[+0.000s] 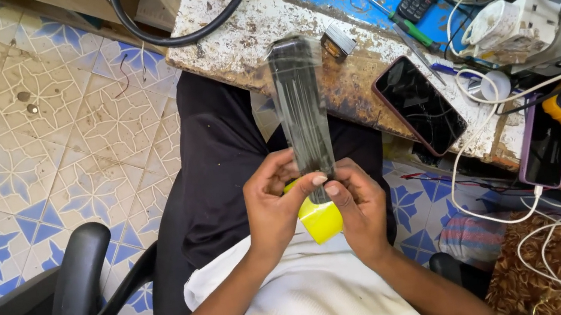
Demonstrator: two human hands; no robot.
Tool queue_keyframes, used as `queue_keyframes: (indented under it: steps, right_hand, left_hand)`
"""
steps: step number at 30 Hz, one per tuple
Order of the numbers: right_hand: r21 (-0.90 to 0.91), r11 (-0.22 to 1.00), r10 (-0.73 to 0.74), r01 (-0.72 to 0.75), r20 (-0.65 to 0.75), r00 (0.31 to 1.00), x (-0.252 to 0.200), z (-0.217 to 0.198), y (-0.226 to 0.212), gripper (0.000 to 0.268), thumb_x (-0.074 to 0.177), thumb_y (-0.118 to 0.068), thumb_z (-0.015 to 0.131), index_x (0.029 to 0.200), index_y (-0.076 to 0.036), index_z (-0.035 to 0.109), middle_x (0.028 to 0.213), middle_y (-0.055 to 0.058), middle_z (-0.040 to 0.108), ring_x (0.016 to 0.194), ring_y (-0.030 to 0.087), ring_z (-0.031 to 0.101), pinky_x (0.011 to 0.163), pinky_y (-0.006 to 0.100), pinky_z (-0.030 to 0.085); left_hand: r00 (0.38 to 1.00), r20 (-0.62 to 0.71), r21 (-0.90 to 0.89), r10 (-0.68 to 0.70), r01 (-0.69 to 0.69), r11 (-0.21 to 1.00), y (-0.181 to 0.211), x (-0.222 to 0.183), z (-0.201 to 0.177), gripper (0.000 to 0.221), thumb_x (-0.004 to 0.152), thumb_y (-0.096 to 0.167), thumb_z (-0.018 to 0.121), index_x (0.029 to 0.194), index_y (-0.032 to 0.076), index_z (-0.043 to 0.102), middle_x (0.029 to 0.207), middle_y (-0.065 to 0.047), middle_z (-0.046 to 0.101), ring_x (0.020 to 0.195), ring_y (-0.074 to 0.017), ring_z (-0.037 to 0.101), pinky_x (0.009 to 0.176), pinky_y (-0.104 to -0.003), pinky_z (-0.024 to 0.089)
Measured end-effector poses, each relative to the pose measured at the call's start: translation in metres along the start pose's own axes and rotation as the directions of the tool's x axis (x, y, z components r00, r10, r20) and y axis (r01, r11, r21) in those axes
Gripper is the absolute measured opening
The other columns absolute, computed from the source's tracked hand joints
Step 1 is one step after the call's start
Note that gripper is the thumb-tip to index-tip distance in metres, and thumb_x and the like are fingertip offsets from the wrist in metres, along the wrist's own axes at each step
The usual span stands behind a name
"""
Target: Wrapping a remote control with yellow adhesive tape at a repair bench.
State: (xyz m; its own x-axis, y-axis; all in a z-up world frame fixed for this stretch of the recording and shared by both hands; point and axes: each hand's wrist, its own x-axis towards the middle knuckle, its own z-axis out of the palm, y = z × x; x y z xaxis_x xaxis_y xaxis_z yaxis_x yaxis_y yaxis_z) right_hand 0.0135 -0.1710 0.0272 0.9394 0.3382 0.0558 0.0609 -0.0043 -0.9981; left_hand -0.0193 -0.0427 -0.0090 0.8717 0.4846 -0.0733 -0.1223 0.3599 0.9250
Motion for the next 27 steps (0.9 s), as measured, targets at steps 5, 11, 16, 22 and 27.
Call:
queue_keyframes:
  steps: [5, 11, 16, 22, 27]
  right_hand:
    - [0.008, 1.0, 0.015, -0.015, -0.033, 0.999, -0.002, 0.0, 0.0, 0.029, 0.103, -0.027, 0.059, 0.095, 0.0, 0.068, 0.085, 0.008, 0.06, 0.068, 0.011, 0.057, 0.064, 0.027, 0.05]
    - [0.005, 1.0, 0.0, 0.0, -0.065, 0.998, -0.002, 0.001, 0.001, 0.027, 0.103, -0.025, 0.061, 0.094, -0.001, 0.067, 0.085, 0.006, 0.059, 0.069, 0.01, 0.057, 0.064, 0.025, 0.05]
    - [-0.012, 0.997, -0.077, 0.076, -0.082, 0.994, 0.002, 0.002, 0.007, 0.021, 0.102, -0.018, 0.064, 0.093, 0.001, 0.066, 0.085, 0.007, 0.055, 0.066, 0.008, 0.048, 0.058, 0.024, 0.044]
    - [0.124, 0.982, -0.125, 0.145, -0.161, 0.979, 0.0, 0.002, 0.026, 0.027, 0.1, -0.022, 0.067, 0.107, -0.002, 0.051, 0.105, 0.015, 0.062, 0.049, 0.007, 0.051, 0.047, 0.022, 0.047]
    - [-0.043, 0.972, -0.233, 0.231, -0.053, 0.971, 0.013, -0.008, 0.016, 0.016, 0.101, -0.011, 0.064, 0.102, 0.005, 0.06, 0.08, 0.013, 0.061, 0.054, 0.013, 0.061, 0.051, 0.025, 0.048]
  left_hand:
    - [0.999, 0.01, -0.037, 0.033, -0.033, 0.999, 0.003, 0.004, 0.005, 0.034, 0.082, 0.004, 0.086, 0.112, -0.003, 0.074, 0.084, -0.014, 0.078, 0.081, -0.0138, 0.073, 0.079, -0.032, 0.062]
    - [0.999, -0.033, -0.105, 0.015, -0.019, 0.994, -0.003, 0.003, 0.017, 0.028, 0.093, 0.009, 0.076, 0.118, -0.004, 0.072, 0.089, -0.011, 0.076, 0.082, -0.0117, 0.071, 0.077, -0.029, 0.061]
    - [1.0, -0.007, -0.05, 0.028, -0.028, 0.998, -0.001, 0.002, 0.02, 0.019, 0.1, 0.01, 0.067, 0.112, -0.004, 0.072, 0.08, -0.009, 0.071, 0.079, -0.011, 0.065, 0.075, -0.03, 0.059]
    - [0.988, -0.017, 0.132, 0.153, -0.149, 0.98, 0.017, 0.0, 0.02, 0.015, 0.101, 0.014, 0.065, 0.108, 0.002, 0.071, 0.077, -0.006, 0.063, 0.078, -0.0106, 0.057, 0.073, -0.031, 0.053]
    - [0.974, 0.016, 0.203, 0.226, -0.224, 0.953, 0.024, 0.0, 0.025, 0.013, 0.1, 0.011, 0.066, 0.106, 0.001, 0.071, 0.071, -0.008, 0.06, 0.07, -0.0125, 0.058, 0.065, -0.032, 0.053]
